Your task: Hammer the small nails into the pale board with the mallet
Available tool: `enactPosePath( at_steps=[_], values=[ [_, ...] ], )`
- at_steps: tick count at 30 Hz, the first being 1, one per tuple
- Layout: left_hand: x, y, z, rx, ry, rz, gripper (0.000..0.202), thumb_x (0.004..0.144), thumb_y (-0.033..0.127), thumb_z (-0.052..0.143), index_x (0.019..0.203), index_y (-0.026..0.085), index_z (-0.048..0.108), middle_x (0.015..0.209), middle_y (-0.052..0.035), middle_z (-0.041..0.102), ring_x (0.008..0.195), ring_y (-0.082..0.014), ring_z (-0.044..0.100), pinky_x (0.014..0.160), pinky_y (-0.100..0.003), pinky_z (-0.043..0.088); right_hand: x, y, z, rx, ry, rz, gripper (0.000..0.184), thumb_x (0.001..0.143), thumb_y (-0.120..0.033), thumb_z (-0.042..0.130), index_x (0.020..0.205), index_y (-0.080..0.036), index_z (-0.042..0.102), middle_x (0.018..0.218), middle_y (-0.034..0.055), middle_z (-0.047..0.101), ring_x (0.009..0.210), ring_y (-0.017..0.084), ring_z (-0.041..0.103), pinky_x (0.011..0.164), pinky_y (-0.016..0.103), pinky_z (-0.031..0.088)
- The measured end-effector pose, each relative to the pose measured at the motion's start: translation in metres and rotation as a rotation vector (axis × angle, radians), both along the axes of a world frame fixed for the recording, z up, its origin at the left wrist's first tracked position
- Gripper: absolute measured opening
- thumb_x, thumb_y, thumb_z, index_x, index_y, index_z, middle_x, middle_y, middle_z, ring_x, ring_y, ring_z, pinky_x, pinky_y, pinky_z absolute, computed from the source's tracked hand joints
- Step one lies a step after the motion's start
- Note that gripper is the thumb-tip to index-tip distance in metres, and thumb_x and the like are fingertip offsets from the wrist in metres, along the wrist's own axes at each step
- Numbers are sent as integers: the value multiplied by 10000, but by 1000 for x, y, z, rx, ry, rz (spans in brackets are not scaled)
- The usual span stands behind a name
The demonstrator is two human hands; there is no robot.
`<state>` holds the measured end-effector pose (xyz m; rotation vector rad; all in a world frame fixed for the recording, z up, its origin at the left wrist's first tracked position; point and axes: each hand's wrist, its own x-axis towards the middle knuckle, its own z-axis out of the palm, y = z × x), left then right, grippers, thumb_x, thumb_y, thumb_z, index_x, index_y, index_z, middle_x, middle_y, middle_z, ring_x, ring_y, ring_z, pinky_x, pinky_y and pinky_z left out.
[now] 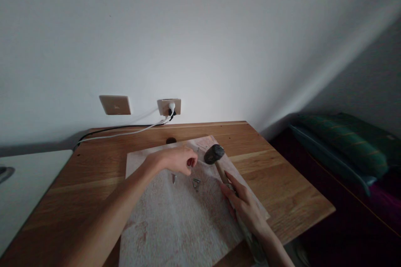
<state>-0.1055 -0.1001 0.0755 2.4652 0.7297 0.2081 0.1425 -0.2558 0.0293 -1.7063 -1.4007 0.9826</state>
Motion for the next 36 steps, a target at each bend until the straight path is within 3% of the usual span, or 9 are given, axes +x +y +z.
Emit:
enactPosePath(
  at_steps=[6, 15, 20, 25, 29, 36],
  values=[
    [21, -23, -10, 94, 101, -6, 177, 658, 140, 773, 752, 223, 647, 821, -17, 681, 781, -212, 625, 637, -280, 434, -5, 0, 3, -28, 44, 31, 778, 948, -637, 521, 1511, -101, 500, 569, -56, 524, 413, 132, 475, 396, 242, 395],
    [28, -27, -10, 112, 93, -43, 149, 684, 110, 746, 699, 213, 640, 825, -21, 673, 763, -204, 624, 631, -287, 424, -4, -1, -1, -22, 55, 18, 748, 955, -605, 533, 1504, -98, 501, 572, -63, 511, 432, 133, 467, 417, 248, 386],
    [13, -10, 1, 5, -14, 39, 147, 700, 59, 667, 725, 202, 645, 707, 21, 649, 651, -149, 597, 591, -244, 391, -3, -2, -1, -17, 53, 15, 707, 973, -584, 527, 1502, -114, 516, 582, -51, 536, 444, 142, 496, 427, 252, 408],
    [-26, 22, 7, -4, -100, 237, 457, 737, 79, 572, 1148, 222, 710, 793, 14, 717, 699, -153, 651, 631, -219, 423, -2, -1, -1, -15, 30, 22, 704, 979, -596, 514, 1504, -127, 528, 573, -51, 549, 430, 141, 509, 429, 251, 420],
    [-41, 33, -1, 16, -44, 247, 366, 726, 49, 536, 973, 209, 753, 777, 0, 732, 706, -157, 657, 655, -225, 429, -2, -1, -4, -15, 38, 31, 706, 990, -576, 504, 1518, -107, 491, 594, -55, 535, 428, 132, 494, 423, 248, 418],
    [-31, 33, -15, -35, -158, 179, 270, 726, 25, 538, 844, 193, 713, 806, -3, 739, 770, -160, 681, 716, -229, 470, -3, -2, -2, -18, 35, 33, 696, 994, -557, 510, 1521, -102, 478, 623, -48, 537, 451, 128, 498, 443, 245, 418]
  ],
)
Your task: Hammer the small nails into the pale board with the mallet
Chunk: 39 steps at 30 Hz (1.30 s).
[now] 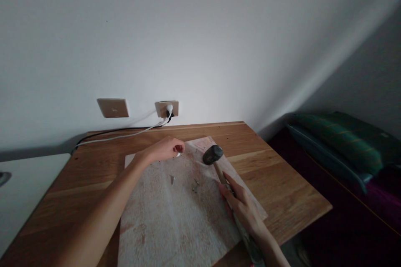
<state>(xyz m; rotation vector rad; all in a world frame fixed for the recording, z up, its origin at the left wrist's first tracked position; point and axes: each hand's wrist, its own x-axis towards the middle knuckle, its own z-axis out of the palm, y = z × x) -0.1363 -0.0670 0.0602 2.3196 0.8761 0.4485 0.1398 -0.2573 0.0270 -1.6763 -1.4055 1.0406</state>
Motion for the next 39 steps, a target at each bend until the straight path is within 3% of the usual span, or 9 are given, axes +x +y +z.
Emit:
enactPosePath(
  at_steps=[10, 18, 22, 31, 39],
  values=[
    [4, 1, -7, 21, -63, 70, 170, 776, 94, 574, 863, 181, 691, 826, -15, 734, 771, -166, 669, 738, -246, 469, -1, 0, 2, -5, 4, -3, 691, 990, -563, 513, 1499, -96, 491, 670, -41, 540, 457, 121, 496, 430, 245, 414],
    [5, 3, -15, -2, -55, 49, 115, 759, 116, 593, 822, 173, 672, 757, 5, 683, 704, -152, 612, 689, -240, 434, 1, 0, -1, -2, 0, 25, 694, 1006, -546, 488, 1527, -89, 457, 642, -49, 534, 438, 115, 480, 420, 237, 398],
    [4, 2, -22, -3, -91, 47, 115, 759, 107, 599, 820, 172, 672, 729, 19, 657, 671, -135, 576, 663, -232, 418, -1, 1, 2, -1, 8, 3, 670, 995, -540, 507, 1506, -108, 494, 650, -43, 543, 443, 120, 495, 426, 239, 409],
    [4, -8, -48, 102, -239, 184, 100, 804, 132, 653, 854, 178, 726, 793, 2, 685, 692, -129, 596, 680, -226, 440, 2, 0, -3, 3, 26, -32, 686, 962, -566, 554, 1493, -132, 539, 684, -23, 568, 481, 136, 509, 445, 255, 434],
    [3, -8, -54, 88, -268, 217, 157, 806, 112, 655, 924, 181, 733, 792, -1, 728, 691, -136, 639, 665, -224, 460, 1, 1, 1, 24, 38, 18, 689, 966, -585, 554, 1472, -117, 546, 608, -41, 553, 422, 122, 480, 395, 232, 398]
  ],
)
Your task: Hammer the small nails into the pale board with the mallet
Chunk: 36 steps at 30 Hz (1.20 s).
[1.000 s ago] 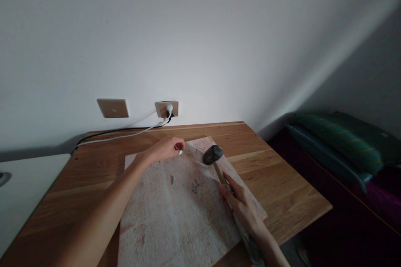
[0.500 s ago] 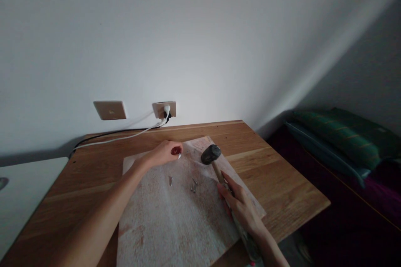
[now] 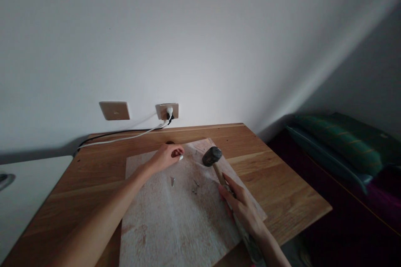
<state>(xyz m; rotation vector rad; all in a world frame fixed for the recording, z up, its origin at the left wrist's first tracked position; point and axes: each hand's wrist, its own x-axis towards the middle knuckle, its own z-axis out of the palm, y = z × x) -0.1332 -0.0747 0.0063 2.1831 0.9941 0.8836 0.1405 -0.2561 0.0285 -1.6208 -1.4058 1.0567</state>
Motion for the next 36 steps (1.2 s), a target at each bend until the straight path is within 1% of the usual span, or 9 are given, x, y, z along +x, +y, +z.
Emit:
enactPosePath(
  at_steps=[2, 5, 8, 12, 15, 20, 24, 32, 36],
  values=[
    [0, -1, 0, -20, -41, 2, 202, 798, 117, 673, 984, 181, 720, 829, -6, 743, 714, -137, 655, 681, -225, 478, 0, 0, 3, 36, -24, -14, 660, 967, -585, 557, 1437, -122, 579, 588, -54, 530, 420, 116, 472, 405, 228, 401],
    [0, -2, 2, -31, -66, 9, 219, 782, 114, 689, 990, 181, 708, 833, -8, 742, 730, -139, 666, 696, -227, 499, -2, 4, 10, 57, -21, -34, 630, 968, -584, 546, 1410, -136, 584, 621, -62, 517, 414, 104, 462, 389, 220, 400],
    [0, -2, 4, -58, -69, 21, 270, 771, 99, 685, 1027, 180, 703, 830, -7, 751, 732, -141, 686, 701, -227, 514, -11, 11, 20, 29, 37, 45, 623, 959, -580, 548, 1405, -144, 552, 730, -49, 547, 398, 76, 451, 346, 202, 365],
    [0, -3, 8, -97, -67, 45, 369, 771, 98, 671, 1130, 176, 700, 860, -21, 781, 754, -158, 716, 719, -242, 536, -30, 23, 30, -14, 46, 163, 591, 971, -526, 546, 1423, -146, 525, 762, -43, 564, 382, 54, 435, 338, 186, 340],
    [-1, -4, 11, -109, -42, 51, 411, 765, 102, 675, 1168, 177, 707, 857, -22, 790, 746, -162, 715, 734, -252, 540, -45, 32, 31, 12, 39, 211, 546, 987, -494, 530, 1424, -167, 534, 743, -45, 572, 384, 62, 462, 342, 184, 349],
    [-1, -6, 16, -125, -32, 72, 526, 722, 53, 660, 1231, 179, 699, 880, -18, 797, 753, -166, 717, 726, -242, 532, -59, 41, 31, 41, -91, 259, 460, 1004, -436, 492, 1340, -139, 596, 599, -69, 528, 391, 88, 481, 362, 180, 358],
    [-1, -6, 17, -156, -22, 71, 532, 730, 81, 677, 1254, 174, 686, 895, -31, 803, 761, -181, 724, 720, -251, 534, -61, 40, 33, 42, -106, 214, 534, 1012, -453, 466, 1437, -135, 531, 545, -90, 507, 381, 100, 487, 367, 177, 358],
    [-2, -3, 11, -124, -31, 68, 507, 712, 24, 672, 1191, 183, 716, 862, -9, 801, 733, -167, 711, 708, -240, 522, -58, 35, 30, 58, -187, 247, 595, 1028, -478, 462, 1516, -138, 491, 660, -30, 617, 409, 97, 501, 402, 196, 383],
    [-3, -3, 10, -109, -45, 70, 508, 695, 2, 675, 1166, 185, 725, 855, -4, 799, 734, -166, 712, 708, -238, 523, -59, 34, 26, 53, -180, 259, 556, 1021, -457, 471, 1491, -167, 533, 691, -21, 636, 418, 100, 521, 412, 203, 397]
  ],
)
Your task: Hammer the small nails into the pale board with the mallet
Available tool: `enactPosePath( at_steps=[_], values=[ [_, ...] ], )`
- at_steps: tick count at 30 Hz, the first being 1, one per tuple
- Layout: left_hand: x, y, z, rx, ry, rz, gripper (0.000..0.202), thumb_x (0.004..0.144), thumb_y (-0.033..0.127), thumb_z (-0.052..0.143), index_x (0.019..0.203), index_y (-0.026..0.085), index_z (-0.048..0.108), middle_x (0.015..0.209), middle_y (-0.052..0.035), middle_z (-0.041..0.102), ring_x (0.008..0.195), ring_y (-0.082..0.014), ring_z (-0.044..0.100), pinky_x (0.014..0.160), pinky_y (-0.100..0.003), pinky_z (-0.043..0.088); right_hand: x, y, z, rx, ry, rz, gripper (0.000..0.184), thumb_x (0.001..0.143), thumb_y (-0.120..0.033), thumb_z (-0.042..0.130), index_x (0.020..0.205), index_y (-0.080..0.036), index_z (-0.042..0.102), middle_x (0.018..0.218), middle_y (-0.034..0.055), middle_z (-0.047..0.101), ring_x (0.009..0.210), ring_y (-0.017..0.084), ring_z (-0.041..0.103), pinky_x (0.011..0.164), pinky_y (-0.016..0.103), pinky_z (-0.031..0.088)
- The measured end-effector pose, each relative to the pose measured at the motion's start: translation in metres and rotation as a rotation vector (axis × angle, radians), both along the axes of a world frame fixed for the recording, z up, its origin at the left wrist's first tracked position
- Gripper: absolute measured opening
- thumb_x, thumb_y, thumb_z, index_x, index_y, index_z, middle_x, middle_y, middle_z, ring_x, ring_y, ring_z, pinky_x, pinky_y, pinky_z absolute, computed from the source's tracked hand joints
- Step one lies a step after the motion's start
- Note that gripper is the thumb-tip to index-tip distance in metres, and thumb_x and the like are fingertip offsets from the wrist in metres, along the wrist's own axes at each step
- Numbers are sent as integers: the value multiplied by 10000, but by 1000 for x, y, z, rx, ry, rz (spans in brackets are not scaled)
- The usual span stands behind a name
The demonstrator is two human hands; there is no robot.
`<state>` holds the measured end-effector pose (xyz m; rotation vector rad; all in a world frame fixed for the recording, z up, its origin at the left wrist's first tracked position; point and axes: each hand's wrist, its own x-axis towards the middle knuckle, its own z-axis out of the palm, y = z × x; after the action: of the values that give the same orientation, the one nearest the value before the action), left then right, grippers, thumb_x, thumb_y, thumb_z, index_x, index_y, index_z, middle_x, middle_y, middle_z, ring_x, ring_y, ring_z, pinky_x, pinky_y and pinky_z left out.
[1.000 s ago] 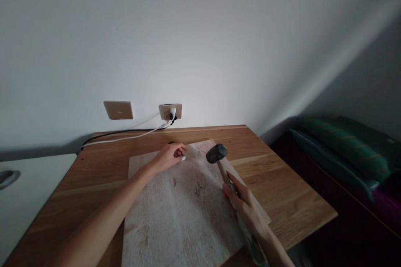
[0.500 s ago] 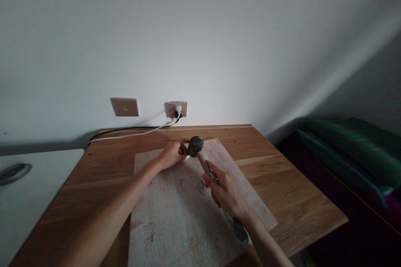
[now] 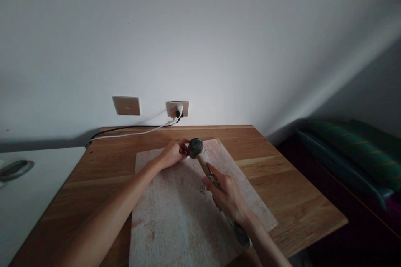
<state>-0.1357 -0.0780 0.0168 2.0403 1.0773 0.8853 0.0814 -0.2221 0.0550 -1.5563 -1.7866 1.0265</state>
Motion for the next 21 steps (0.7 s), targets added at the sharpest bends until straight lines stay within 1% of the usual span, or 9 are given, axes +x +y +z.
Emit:
enactPosePath(
  at_steps=[4, 6, 9, 12, 14, 15, 17, 19, 21],
  values=[
    [0, -1, 2, -17, -2, -19, 521, 707, 4, 640, 1193, 179, 710, 873, -15, 802, 746, -163, 714, 717, -239, 528, 1, 1, -3, -1, -6, -30, 567, 1017, -444, 474, 1498, -145, 519, 651, -34, 604, 401, 94, 504, 398, 192, 380],
    [0, -1, 1, -14, 1, -35, 488, 728, 33, 637, 1189, 175, 706, 874, -20, 797, 745, -162, 710, 718, -245, 531, 4, 0, -5, -12, 42, -41, 549, 1010, -447, 484, 1477, -160, 529, 660, -44, 587, 405, 89, 499, 387, 184, 373],
    [0, 0, -2, 2, 5, -53, 407, 770, 87, 639, 1165, 168, 697, 869, -23, 781, 743, -160, 695, 730, -259, 531, 14, -7, -8, -31, 117, -106, 548, 1002, -481, 487, 1463, -187, 527, 680, -56, 561, 400, 81, 472, 364, 179, 350],
    [-1, 0, 1, 12, 18, -76, 370, 767, 122, 687, 1134, 165, 689, 891, -27, 759, 753, -161, 675, 724, -261, 519, 29, -17, -11, -78, 103, -151, 570, 992, -505, 484, 1452, -170, 533, 672, -61, 547, 375, 80, 440, 343, 191, 324],
    [0, -5, 10, 70, 45, -83, 334, 753, 168, 739, 1085, 169, 696, 917, -34, 730, 792, -172, 662, 735, -266, 513, 39, -22, -12, -105, 63, -154, 596, 984, -522, 486, 1447, -152, 547, 614, -71, 519, 369, 99, 438, 347, 210, 331],
    [2, -9, 16, 122, 70, -91, 299, 753, 189, 753, 1048, 173, 703, 933, -37, 713, 820, -179, 657, 753, -271, 512, 43, -24, -13, -98, 42, -164, 608, 977, -531, 496, 1443, -145, 561, 593, -68, 520, 388, 116, 462, 369, 223, 359],
    [10, -20, 30, 252, 143, -139, 207, 770, 185, 737, 976, 187, 719, 970, -45, 684, 877, -190, 654, 806, -280, 507, 48, -25, -16, -42, 16, -206, 632, 950, -547, 535, 1429, -138, 596, 622, -28, 589, 490, 164, 560, 459, 260, 450],
    [21, -35, 42, 346, 232, -275, 184, 785, 123, 693, 946, 203, 736, 988, -48, 692, 900, -194, 668, 828, -278, 506, 49, -25, -19, 10, 5, -233, 657, 930, -556, 562, 1423, -124, 616, 722, 27, 673, 632, 214, 635, 567, 304, 510],
    [34, -51, 48, 412, 322, -424, 213, 793, 80, 683, 949, 211, 744, 947, -47, 725, 891, -203, 688, 825, -285, 515, 48, -26, -22, 2, 3, -238, 688, 937, -570, 540, 1443, -108, 601, 729, 31, 670, 649, 227, 627, 571, 317, 499]
  ],
)
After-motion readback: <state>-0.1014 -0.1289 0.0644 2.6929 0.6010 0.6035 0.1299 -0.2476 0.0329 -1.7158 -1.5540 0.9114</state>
